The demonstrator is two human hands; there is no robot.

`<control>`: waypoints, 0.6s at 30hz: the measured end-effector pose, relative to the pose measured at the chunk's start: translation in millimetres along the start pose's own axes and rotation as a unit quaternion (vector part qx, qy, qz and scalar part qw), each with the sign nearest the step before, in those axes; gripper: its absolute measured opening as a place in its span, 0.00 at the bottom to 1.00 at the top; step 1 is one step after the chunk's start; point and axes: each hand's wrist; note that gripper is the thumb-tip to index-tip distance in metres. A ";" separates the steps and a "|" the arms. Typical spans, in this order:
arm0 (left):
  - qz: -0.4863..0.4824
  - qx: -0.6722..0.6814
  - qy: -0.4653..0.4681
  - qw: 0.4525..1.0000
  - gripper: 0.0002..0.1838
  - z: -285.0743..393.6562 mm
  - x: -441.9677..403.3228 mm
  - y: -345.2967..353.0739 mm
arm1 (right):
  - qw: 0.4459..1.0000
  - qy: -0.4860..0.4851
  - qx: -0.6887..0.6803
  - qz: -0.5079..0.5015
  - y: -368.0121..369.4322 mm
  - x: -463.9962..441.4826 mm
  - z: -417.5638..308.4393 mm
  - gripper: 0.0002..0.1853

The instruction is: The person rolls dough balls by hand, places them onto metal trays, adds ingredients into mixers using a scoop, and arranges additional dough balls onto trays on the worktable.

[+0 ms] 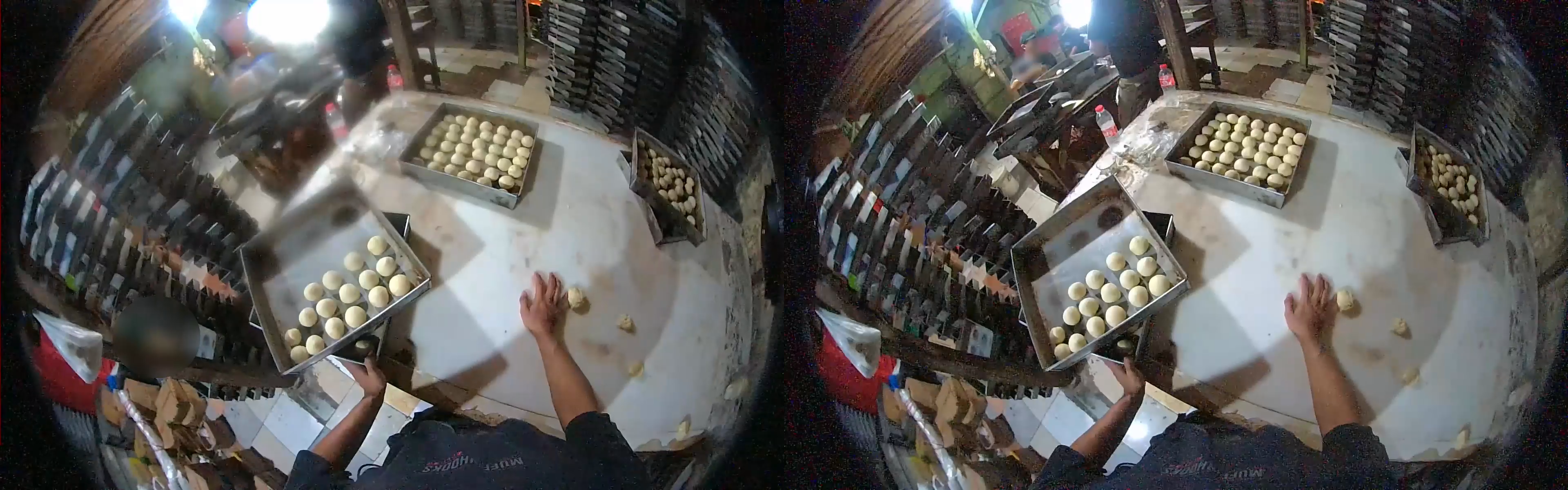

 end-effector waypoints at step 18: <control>-0.034 0.002 -0.058 0.998 0.47 2.7 1.5 2.0 | 0.981 -0.090 -0.161 0.054 17.9 5.2 16.9 0.13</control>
Point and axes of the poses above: each hand's wrist, its own x-axis away from the middle knuckle, its own y-axis out of the palm, z = x × y, and after that the axes turned 10 degrees about -z, right-handed
